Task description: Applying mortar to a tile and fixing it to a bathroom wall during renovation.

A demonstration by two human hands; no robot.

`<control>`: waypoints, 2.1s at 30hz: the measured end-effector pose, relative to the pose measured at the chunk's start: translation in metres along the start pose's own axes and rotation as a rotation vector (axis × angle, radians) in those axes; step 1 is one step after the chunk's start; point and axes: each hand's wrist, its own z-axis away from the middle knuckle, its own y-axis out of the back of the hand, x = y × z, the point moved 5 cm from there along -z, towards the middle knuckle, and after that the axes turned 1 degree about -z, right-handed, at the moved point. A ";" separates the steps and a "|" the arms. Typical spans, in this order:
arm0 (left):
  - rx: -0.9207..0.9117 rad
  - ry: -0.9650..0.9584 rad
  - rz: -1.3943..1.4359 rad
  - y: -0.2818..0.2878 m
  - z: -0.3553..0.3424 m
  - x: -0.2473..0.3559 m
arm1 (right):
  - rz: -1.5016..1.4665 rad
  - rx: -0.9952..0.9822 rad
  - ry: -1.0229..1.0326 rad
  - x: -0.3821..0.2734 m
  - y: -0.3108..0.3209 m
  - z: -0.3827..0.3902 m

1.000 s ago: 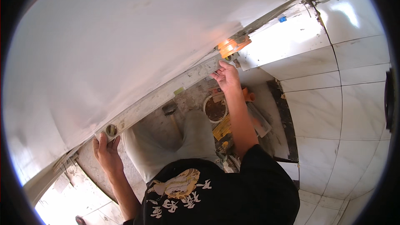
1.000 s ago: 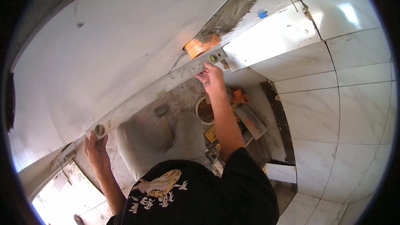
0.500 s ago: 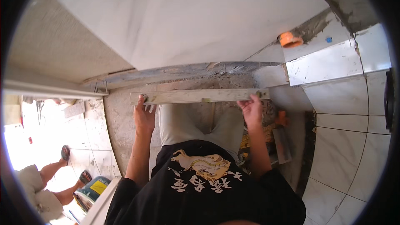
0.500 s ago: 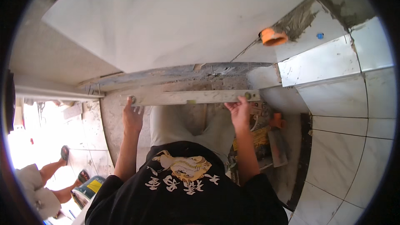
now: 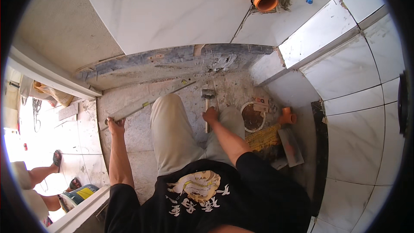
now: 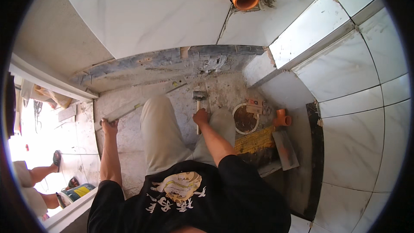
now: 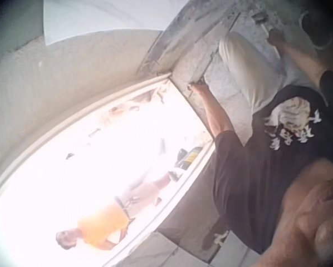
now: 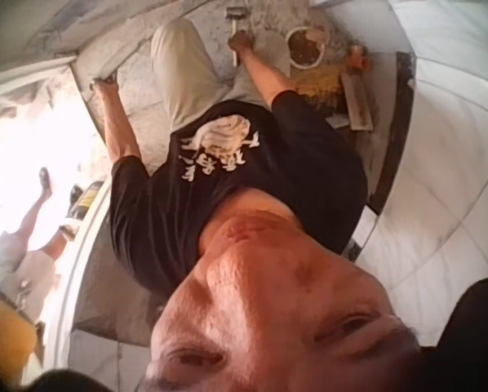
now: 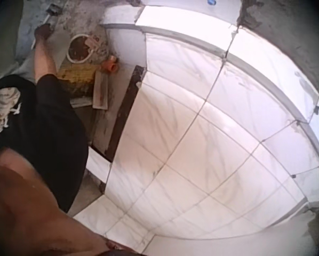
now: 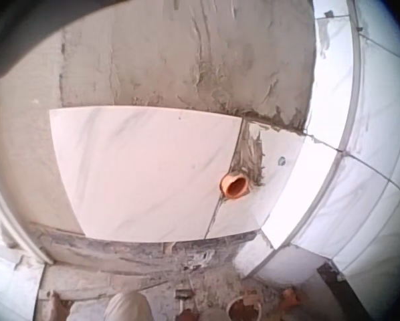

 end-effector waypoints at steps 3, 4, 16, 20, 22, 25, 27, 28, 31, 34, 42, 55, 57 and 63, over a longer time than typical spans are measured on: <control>0.073 0.033 0.000 0.033 -0.001 -0.024 | -0.142 0.045 -0.059 0.001 0.005 0.016; 0.109 0.053 -0.011 0.044 -0.002 -0.034 | -0.156 0.065 -0.059 0.003 0.011 0.018; 0.081 0.229 -0.348 0.138 -0.076 -0.065 | -1.145 -0.233 -0.028 -0.029 0.170 0.120; 0.133 0.297 -0.928 0.073 -0.045 -0.059 | -0.730 -0.222 0.035 -0.009 0.251 0.148; 0.039 0.145 -1.319 0.052 -0.043 -0.031 | -0.367 -0.027 0.245 -0.021 0.274 0.155; -0.233 -0.689 -1.592 -0.056 -0.033 0.006 | -0.073 0.161 0.597 -0.058 0.303 0.169; -0.348 -0.892 -1.141 -0.188 0.073 0.073 | -0.033 0.174 0.659 -0.091 0.322 0.173; -0.357 -1.017 -1.017 -0.229 0.112 0.101 | 0.006 0.183 0.739 -0.114 0.329 0.174; -0.539 -1.273 -0.730 -0.314 0.170 0.147 | 0.078 0.198 0.894 -0.173 0.350 0.176; -0.505 -1.070 -0.772 -0.352 0.175 0.149 | 0.162 0.214 0.956 -0.201 0.364 0.174; -0.607 -0.869 -0.794 -0.361 0.157 0.149 | 0.311 0.236 1.006 -0.256 0.387 0.162; -0.473 -0.943 -0.840 -0.364 0.157 0.147 | 0.230 0.187 1.138 -0.295 0.412 0.144; -0.482 -0.941 -0.820 -0.365 0.158 0.147 | 0.228 0.182 1.109 -0.300 0.418 0.141; -0.481 -0.966 -0.785 -0.364 0.155 0.144 | 0.304 0.173 1.175 -0.310 0.423 0.141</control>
